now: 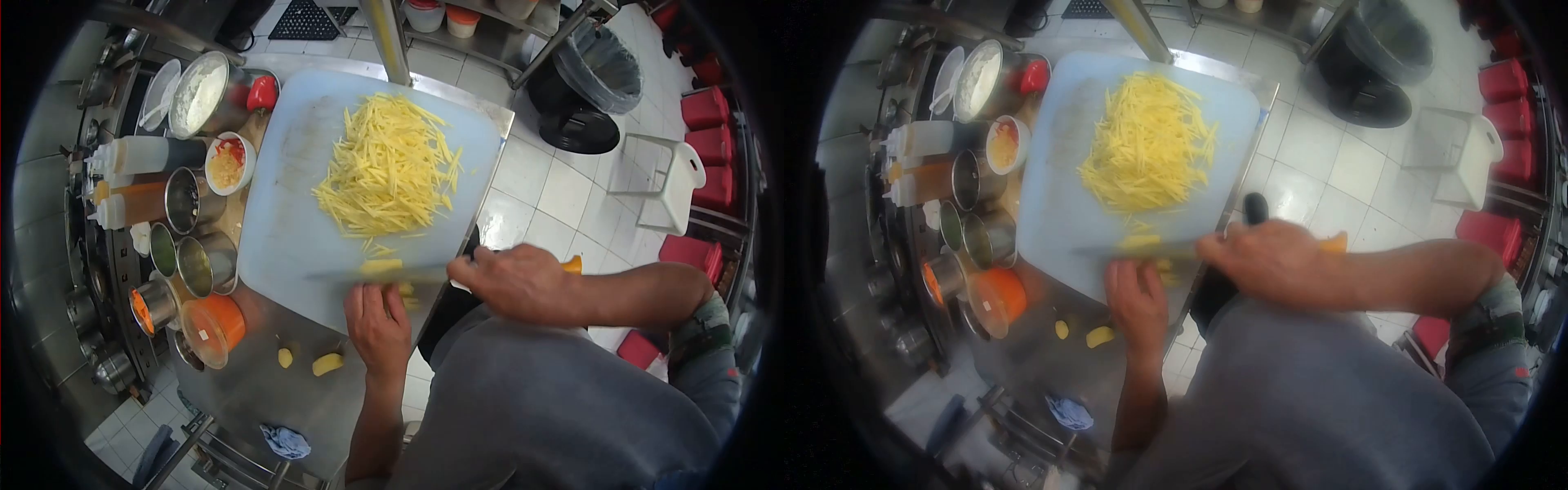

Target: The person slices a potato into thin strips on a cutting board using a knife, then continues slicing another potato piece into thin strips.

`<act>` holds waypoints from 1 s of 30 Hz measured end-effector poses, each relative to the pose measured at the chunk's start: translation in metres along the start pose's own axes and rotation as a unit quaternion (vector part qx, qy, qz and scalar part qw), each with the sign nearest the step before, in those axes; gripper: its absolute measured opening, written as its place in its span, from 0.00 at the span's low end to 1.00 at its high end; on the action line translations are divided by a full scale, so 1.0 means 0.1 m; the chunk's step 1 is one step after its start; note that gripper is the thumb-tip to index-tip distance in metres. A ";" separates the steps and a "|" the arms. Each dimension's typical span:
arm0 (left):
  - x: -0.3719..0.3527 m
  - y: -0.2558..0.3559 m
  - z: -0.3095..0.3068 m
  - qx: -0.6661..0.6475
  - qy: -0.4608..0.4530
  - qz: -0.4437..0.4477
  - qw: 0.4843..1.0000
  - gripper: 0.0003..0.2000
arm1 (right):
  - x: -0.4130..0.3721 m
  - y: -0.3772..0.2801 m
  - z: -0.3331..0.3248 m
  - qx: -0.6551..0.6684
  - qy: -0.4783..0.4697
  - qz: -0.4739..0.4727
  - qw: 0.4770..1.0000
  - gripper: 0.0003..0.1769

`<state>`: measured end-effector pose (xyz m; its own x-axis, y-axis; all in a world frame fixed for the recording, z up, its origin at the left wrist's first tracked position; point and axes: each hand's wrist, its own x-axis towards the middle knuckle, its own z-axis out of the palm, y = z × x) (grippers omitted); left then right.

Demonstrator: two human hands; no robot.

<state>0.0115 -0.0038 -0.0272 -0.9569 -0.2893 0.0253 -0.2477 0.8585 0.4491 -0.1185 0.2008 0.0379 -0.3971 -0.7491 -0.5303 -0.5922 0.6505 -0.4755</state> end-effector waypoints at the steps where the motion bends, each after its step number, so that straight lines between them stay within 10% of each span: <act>1: 0.00 0.01 0.00 -0.007 0.012 0.005 1.000 0.11 | 0.02 0.00 0.06 0.004 -0.007 -0.003 1.000 0.18; 30: -0.04 -0.07 0.07 -0.023 0.034 0.017 0.999 0.11 | 0.21 -0.01 0.08 0.000 0.013 -0.018 1.000 0.18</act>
<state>0.0157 -0.0058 -0.0366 -0.9519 -0.2894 0.1011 -0.2062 0.8486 0.4871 -0.1207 0.1856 0.0217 -0.3944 -0.7748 -0.4941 -0.6062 0.6234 -0.4938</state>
